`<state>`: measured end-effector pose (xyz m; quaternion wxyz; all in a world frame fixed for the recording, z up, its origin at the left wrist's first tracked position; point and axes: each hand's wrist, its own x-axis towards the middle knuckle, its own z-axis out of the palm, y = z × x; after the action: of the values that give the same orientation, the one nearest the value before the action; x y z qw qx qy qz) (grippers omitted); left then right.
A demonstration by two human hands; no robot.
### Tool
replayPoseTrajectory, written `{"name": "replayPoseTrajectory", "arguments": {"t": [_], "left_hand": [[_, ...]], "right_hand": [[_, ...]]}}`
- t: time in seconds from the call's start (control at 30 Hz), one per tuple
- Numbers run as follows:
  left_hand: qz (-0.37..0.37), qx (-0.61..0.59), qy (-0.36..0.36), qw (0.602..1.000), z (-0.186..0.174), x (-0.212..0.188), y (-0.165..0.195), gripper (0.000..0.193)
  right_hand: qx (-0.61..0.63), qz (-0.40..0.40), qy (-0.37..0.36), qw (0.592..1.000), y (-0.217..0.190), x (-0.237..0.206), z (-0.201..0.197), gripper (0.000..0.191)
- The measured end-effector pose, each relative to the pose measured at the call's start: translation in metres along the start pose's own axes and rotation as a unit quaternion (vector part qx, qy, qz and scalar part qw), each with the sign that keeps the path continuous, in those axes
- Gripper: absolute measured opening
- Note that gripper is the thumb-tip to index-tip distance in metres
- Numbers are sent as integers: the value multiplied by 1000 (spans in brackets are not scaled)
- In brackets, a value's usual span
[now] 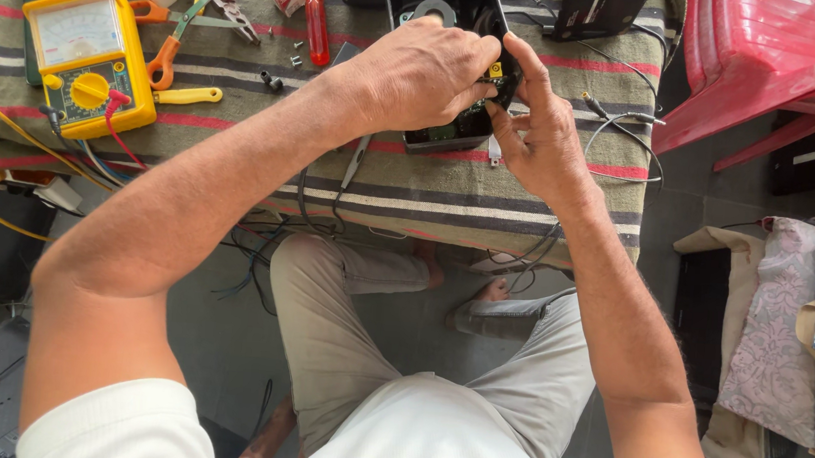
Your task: The person unscrews the back panel of a black speaker cabinet, removes the panel to expose the internal wiring and speaker driver, then extracts the green amplifier circuit board from the case and probes the board's terminals with multimeter leads while holding it.
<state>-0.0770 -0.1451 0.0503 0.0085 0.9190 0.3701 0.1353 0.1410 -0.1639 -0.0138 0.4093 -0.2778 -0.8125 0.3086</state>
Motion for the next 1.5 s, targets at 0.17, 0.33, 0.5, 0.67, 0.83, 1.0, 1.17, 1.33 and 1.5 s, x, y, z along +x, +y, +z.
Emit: {"name": "replayPoseTrajectory", "arguments": {"t": [0.17,0.33,0.5,0.67,0.83,1.0,1.17,1.33,1.5], "left_hand": [[-10,-24,4,1000,0,-1,-3,31],[8,-6,19,1000,4,-3,-1,29],[14,11,52,998,11,-6,7,27],[49,-22,91,994,12,-12,12,30],[3,-58,61,996,12,-13,14,31],[-7,-75,43,996,16,-7,11,31],[31,-135,18,990,17,-4,-1,30],[48,-121,36,991,21,6,-5,26],[-1,-151,23,988,23,1,-9,23]], "right_hand": [[2,-16,1,1000,1,-2,3,76],[-11,36,7,999,6,-11,6,74],[-29,-41,36,998,17,-21,16,70],[-70,-69,65,993,25,-31,26,75],[-79,-59,72,993,28,-34,31,76],[-79,-62,64,993,30,-35,32,77],[-94,-60,61,992,35,-36,33,78],[-95,-51,56,993,38,-34,32,80],[-108,-61,52,991,34,-27,33,80]]}}
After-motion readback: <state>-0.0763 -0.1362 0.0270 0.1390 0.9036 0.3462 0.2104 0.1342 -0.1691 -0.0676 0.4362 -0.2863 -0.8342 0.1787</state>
